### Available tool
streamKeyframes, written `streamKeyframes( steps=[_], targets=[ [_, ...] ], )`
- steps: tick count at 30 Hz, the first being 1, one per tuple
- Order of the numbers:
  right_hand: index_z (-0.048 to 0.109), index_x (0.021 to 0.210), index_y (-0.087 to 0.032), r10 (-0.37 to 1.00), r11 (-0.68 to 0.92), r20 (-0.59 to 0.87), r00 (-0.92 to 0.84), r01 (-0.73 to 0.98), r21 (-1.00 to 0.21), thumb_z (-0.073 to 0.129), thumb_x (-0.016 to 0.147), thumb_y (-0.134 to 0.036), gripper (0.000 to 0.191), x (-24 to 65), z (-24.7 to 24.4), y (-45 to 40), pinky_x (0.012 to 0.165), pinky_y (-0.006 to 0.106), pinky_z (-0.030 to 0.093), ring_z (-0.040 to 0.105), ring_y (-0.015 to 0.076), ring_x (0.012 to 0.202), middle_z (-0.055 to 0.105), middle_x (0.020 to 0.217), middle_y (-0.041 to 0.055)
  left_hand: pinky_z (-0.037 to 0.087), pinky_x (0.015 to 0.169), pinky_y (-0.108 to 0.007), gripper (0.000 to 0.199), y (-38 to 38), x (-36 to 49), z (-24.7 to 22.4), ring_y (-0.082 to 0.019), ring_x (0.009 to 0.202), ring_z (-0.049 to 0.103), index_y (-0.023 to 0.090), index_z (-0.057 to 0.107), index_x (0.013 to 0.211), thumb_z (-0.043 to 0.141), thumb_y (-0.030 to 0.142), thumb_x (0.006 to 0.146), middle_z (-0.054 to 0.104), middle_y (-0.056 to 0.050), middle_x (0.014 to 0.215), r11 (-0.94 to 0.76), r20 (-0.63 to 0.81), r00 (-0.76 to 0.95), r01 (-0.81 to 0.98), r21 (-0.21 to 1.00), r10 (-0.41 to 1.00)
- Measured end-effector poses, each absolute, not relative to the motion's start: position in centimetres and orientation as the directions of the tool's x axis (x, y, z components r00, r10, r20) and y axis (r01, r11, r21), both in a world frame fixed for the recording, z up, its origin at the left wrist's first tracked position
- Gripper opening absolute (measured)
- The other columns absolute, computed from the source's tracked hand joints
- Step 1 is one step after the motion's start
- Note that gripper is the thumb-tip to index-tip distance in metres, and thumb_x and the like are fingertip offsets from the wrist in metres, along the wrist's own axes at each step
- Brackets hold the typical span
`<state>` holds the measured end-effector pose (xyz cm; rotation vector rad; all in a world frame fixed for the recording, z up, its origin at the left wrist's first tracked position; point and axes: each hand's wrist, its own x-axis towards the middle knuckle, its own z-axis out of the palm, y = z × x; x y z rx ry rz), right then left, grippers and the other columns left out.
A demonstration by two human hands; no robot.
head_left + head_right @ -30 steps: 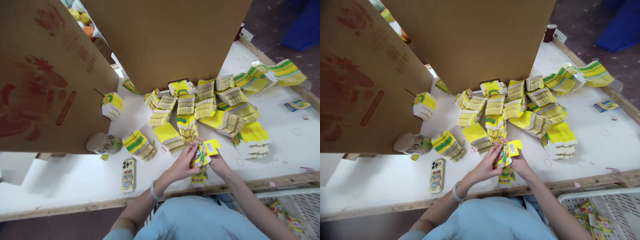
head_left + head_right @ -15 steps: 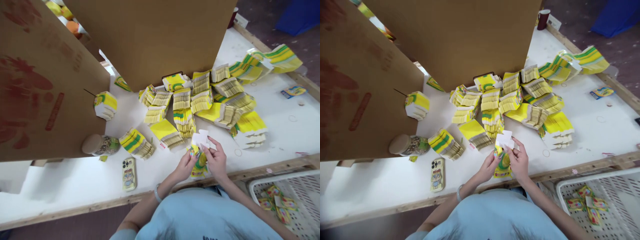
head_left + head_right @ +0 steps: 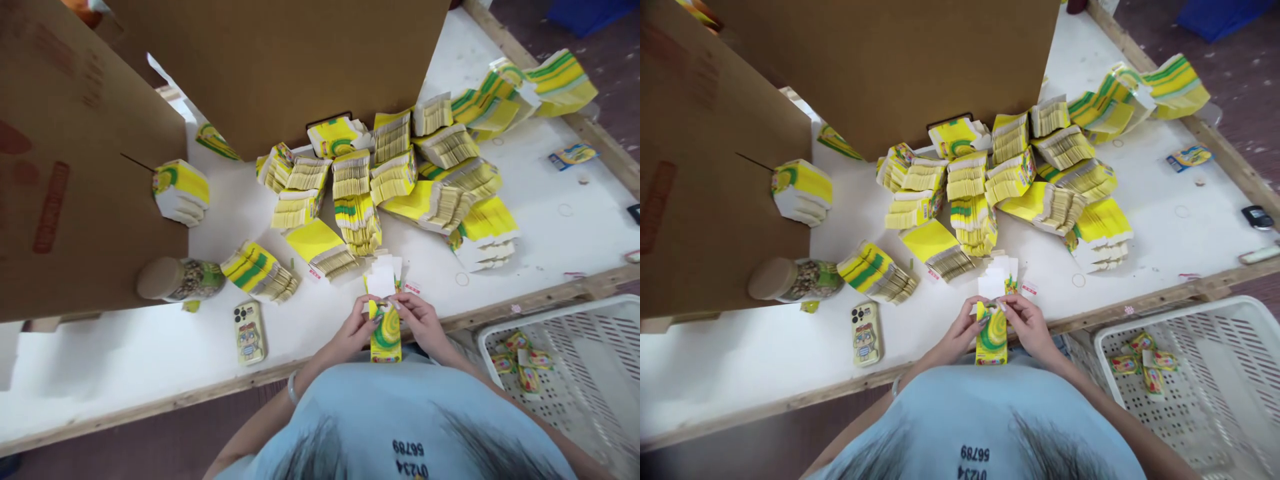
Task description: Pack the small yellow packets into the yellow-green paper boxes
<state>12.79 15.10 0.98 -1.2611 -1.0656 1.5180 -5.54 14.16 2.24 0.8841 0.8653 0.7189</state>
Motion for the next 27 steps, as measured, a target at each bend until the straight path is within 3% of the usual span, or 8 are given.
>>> streamKeyframes(
  steps=[3, 8, 11, 14, 17, 20, 23, 27],
  targets=[
    [0.065, 0.078, -0.021, 0.98, -0.178, -0.177, -0.086, -0.005, -0.984, 0.064, 0.091, -0.048, 0.03, 13.0, 1.2, 15.5, 0.06, 0.026, 0.054, 0.063, 0.0145, 0.063, 0.067, 0.069, 0.0, 0.049, 0.075, -0.024, 0.038, 15.0, -5.6, 2.6, -0.014, 0.084, 0.059, 0.018, 0.059, 0.113, 0.058, 0.052, 0.095, 0.065, -0.005, 0.1, 0.381, -0.317, 0.387, -0.1, 0.919, 0.866],
    [0.071, 0.113, -0.026, 0.981, 0.105, 0.07, -0.18, 0.194, -0.975, 0.059, 0.096, -0.041, 0.026, 14.4, 1.4, 15.9, 0.091, 0.036, 0.06, 0.074, 0.0208, 0.099, 0.078, 0.105, 0.0073, 0.05, 0.06, -0.022, 0.072, 15.4, -5.5, 3.1, -0.013, 0.071, 0.06, 0.024, 0.031, 0.155, 0.051, 0.06, 0.096, 0.069, -0.006, 0.097, 0.399, -0.35, 0.333, -0.088, 0.913, 0.875],
    [0.074, 0.114, -0.028, 0.892, 0.288, 0.177, -0.417, 0.218, -0.933, 0.069, 0.088, -0.05, 0.035, 15.6, 1.8, 15.9, 0.104, 0.044, 0.055, 0.069, 0.0261, 0.117, 0.073, 0.124, 0.01, 0.054, 0.062, -0.025, 0.07, 15.6, -5.9, 3.6, -0.016, 0.074, 0.064, 0.018, 0.054, 0.145, 0.04, 0.066, 0.097, 0.073, -0.012, 0.106, 0.385, -0.364, 0.362, 0.016, 0.923, 0.858],
    [0.068, 0.125, -0.025, 0.897, 0.072, -0.029, -0.441, 0.211, -0.975, 0.072, 0.085, -0.051, 0.048, 15.5, 2.7, 15.5, 0.094, 0.043, 0.06, 0.069, 0.0267, 0.116, 0.069, 0.13, 0.0126, 0.057, 0.073, -0.028, 0.061, 15.9, -6.1, 4.2, -0.021, 0.089, 0.068, 0.017, 0.065, 0.134, 0.05, 0.061, 0.094, 0.072, -0.013, 0.123, 0.342, -0.356, 0.348, 0.103, 0.934, 0.867],
    [0.058, 0.132, -0.023, 0.866, -0.258, -0.278, -0.416, 0.104, -0.96, 0.069, 0.087, -0.041, 0.049, 14.4, 3.6, 15.3, 0.074, 0.034, 0.063, 0.075, 0.0204, 0.088, 0.077, 0.104, 0.0083, 0.056, 0.089, -0.033, 0.058, 16.1, -5.8, 4.4, -0.023, 0.103, 0.068, 0.018, 0.059, 0.14, 0.055, 0.053, 0.094, 0.071, -0.012, 0.128, 0.315, -0.343, 0.339, 0.135, 0.939, 0.876],
    [0.06, 0.126, -0.023, 0.845, -0.375, -0.335, -0.417, -0.016, -0.927, 0.071, 0.083, -0.034, 0.046, 13.8, 4.1, 15.7, 0.069, 0.031, 0.061, 0.072, 0.0169, 0.072, 0.075, 0.084, 0.0013, 0.052, 0.101, -0.037, 0.057, 16.2, -5.6, 4.4, -0.025, 0.115, 0.065, 0.018, 0.057, 0.143, 0.055, 0.05, 0.095, 0.07, -0.011, 0.129, 0.291, -0.323, 0.342, 0.142, 0.946, 0.882],
    [0.062, 0.127, -0.022, 0.825, -0.426, -0.352, -0.442, -0.078, -0.901, 0.072, 0.08, -0.032, 0.048, 14.4, 4.5, 16.4, 0.07, 0.032, 0.061, 0.072, 0.0167, 0.074, 0.076, 0.088, 0.0021, 0.049, 0.105, -0.039, 0.056, 15.8, -5.5, 4.1, -0.026, 0.119, 0.063, 0.018, 0.058, 0.141, 0.052, 0.05, 0.096, 0.069, -0.011, 0.131, 0.273, -0.31, 0.349, 0.153, 0.95, 0.884],
    [0.068, 0.126, -0.021, 0.724, -0.546, -0.403, -0.56, -0.107, -0.831, 0.076, 0.076, -0.037, 0.052, 14.9, 4.9, 16.6, 0.078, 0.041, 0.063, 0.075, 0.0211, 0.086, 0.078, 0.097, 0.004, 0.053, 0.093, -0.034, 0.062, 15.0, -5.7, 3.3, -0.022, 0.099, 0.068, 0.016, 0.042, 0.152, 0.041, 0.051, 0.101, 0.073, -0.012, 0.114, 0.198, -0.261, 0.357, 0.205, 0.959, 0.897]
  ],
)
